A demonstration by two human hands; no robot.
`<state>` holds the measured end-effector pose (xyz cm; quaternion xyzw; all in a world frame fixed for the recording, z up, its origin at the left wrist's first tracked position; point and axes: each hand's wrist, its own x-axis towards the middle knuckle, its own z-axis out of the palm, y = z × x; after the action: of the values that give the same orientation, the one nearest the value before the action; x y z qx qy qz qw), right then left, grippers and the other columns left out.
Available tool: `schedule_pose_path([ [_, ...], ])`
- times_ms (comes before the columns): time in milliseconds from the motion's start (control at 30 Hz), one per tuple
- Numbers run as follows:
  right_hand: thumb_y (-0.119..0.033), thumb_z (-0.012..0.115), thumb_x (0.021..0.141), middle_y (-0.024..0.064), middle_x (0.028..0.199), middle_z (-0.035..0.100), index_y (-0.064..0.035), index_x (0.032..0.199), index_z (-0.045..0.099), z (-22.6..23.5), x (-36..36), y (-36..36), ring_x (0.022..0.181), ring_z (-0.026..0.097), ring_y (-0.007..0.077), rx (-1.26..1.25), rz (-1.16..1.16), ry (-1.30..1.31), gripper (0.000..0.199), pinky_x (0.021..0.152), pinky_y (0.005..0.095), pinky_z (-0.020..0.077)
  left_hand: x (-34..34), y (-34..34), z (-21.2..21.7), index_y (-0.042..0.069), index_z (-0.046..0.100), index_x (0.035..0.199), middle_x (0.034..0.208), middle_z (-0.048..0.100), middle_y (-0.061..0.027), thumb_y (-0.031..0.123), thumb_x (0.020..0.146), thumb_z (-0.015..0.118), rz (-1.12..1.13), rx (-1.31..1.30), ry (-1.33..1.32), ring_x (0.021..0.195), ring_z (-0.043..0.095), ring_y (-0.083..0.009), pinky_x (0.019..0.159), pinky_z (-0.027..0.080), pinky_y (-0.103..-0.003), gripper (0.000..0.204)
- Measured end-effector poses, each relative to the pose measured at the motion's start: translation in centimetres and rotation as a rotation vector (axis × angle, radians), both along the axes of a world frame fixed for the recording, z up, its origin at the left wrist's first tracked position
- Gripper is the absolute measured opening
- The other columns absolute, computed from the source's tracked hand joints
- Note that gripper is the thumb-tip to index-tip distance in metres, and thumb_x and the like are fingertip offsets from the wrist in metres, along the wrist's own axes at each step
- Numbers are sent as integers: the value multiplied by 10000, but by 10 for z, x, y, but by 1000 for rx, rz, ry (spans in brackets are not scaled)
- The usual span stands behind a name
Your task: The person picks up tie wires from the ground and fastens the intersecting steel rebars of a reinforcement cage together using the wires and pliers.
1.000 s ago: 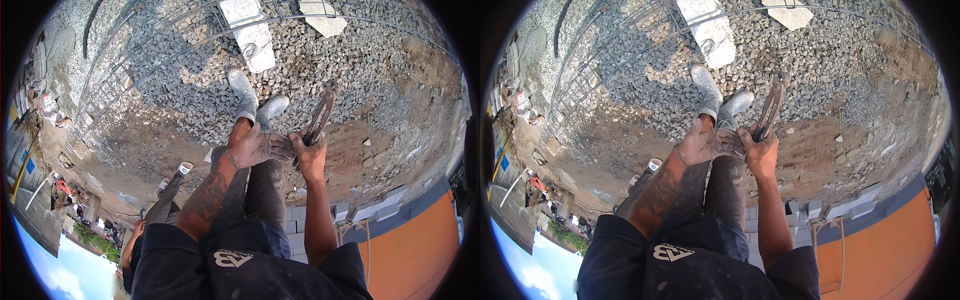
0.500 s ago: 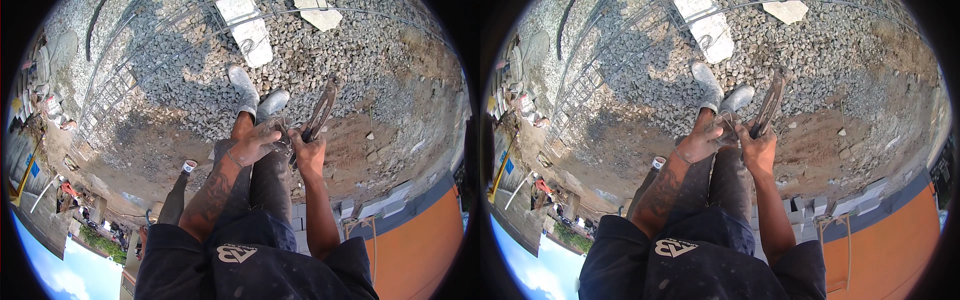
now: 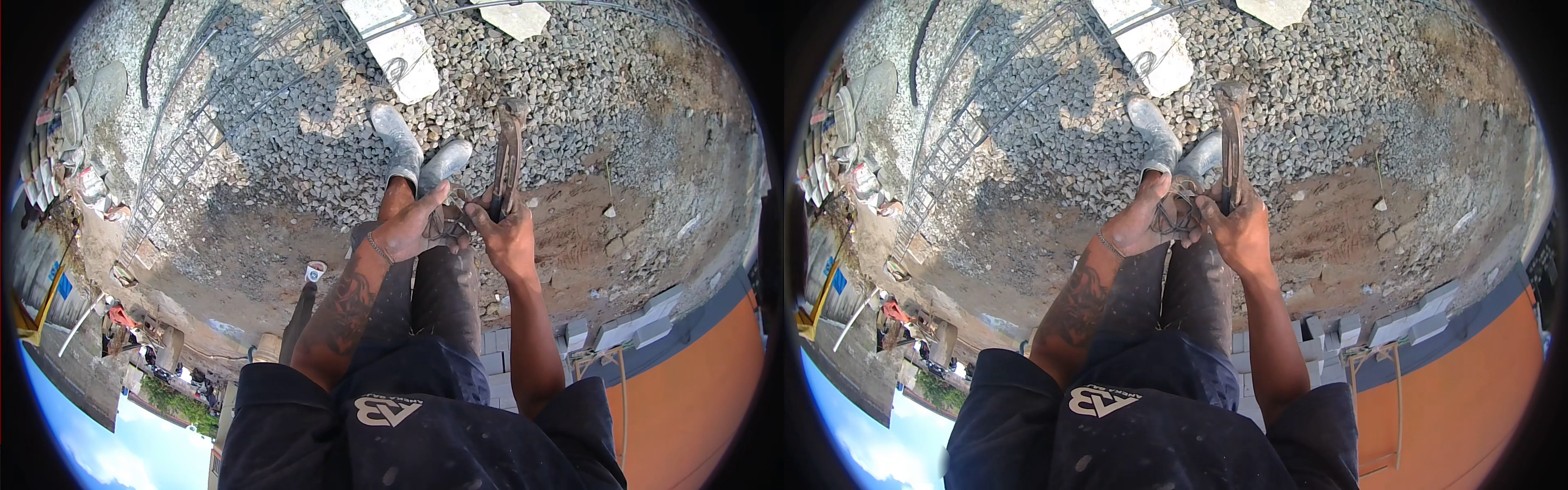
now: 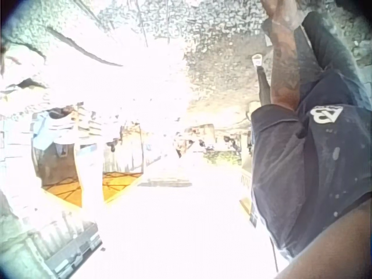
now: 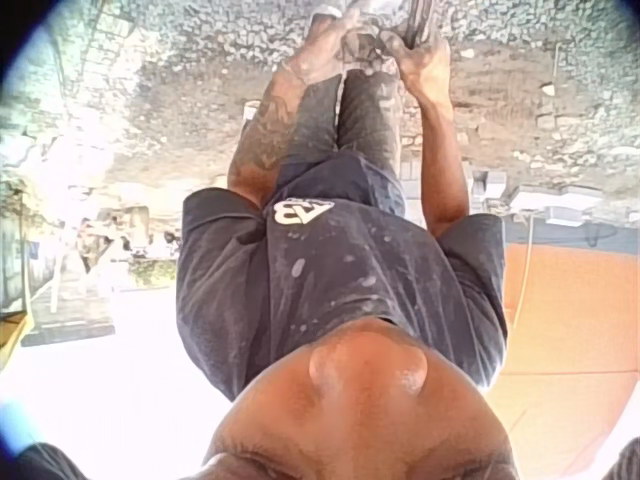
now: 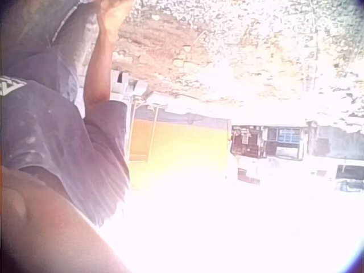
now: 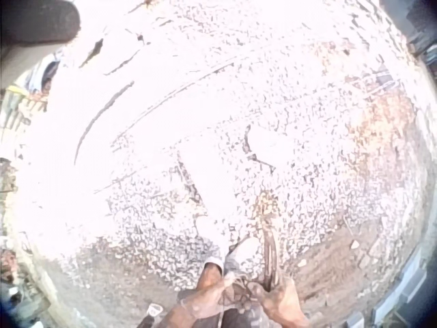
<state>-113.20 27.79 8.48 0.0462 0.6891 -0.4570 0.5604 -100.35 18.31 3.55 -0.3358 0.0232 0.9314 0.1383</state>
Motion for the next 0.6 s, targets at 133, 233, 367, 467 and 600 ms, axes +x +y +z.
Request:
schedule_pose_path([
  [133, -16, 615, 774, 39, 689, 544, -9, 832, 480, 5, 3, -5, 631, 483, 84, -36, -54, 45, 147, 576, 234, 406, -6, 5, 7, 35, 512, 976, 669, 568, -70, 647, 839, 218, 59, -208, -129, 553, 549, -175, 501, 454, -285, 693],
  [233, -7, 609, 775, 45, 697, 548, -9, 837, 470, -5, 5, 6, 626, 481, 84, 6, 96, 269, 153, 565, 229, 406, 2, 9, 1, 34, 511, 931, 606, 543, -56, 628, 853, 220, -49, -385, -46, 499, 529, -171, 469, 444, -279, 666],
  [367, -6, 613, 773, 50, 714, 553, -14, 826, 461, -8, 9, 11, 631, 483, 87, -1, 148, 302, 162, 561, 229, 408, 0, 3, 4, 12, 514, 879, 547, 502, -37, 604, 844, 352, -269, -483, -36, 439, 490, -131, 454, 419, -255, 614],
  [467, 6, 601, 778, 60, 728, 561, -14, 839, 447, 2, 10, -1, 624, 496, 88, -2, 150, 306, 168, 552, 232, 417, 14, 13, -16, 7, 536, 841, 582, 515, -48, 574, 850, 386, -370, -344, -50, 446, 480, -123, 454, 412, -263, 587],
  [600, 31, 573, 789, 86, 755, 579, -10, 875, 424, 4, 12, 0, 617, 527, 98, -82, -77, 35, 178, 547, 235, 439, 0, 20, -1, 1, 539, 836, 663, 514, -52, 518, 876, 385, -134, -354, -31, 450, 479, -137, 451, 412, -266, 541],
])
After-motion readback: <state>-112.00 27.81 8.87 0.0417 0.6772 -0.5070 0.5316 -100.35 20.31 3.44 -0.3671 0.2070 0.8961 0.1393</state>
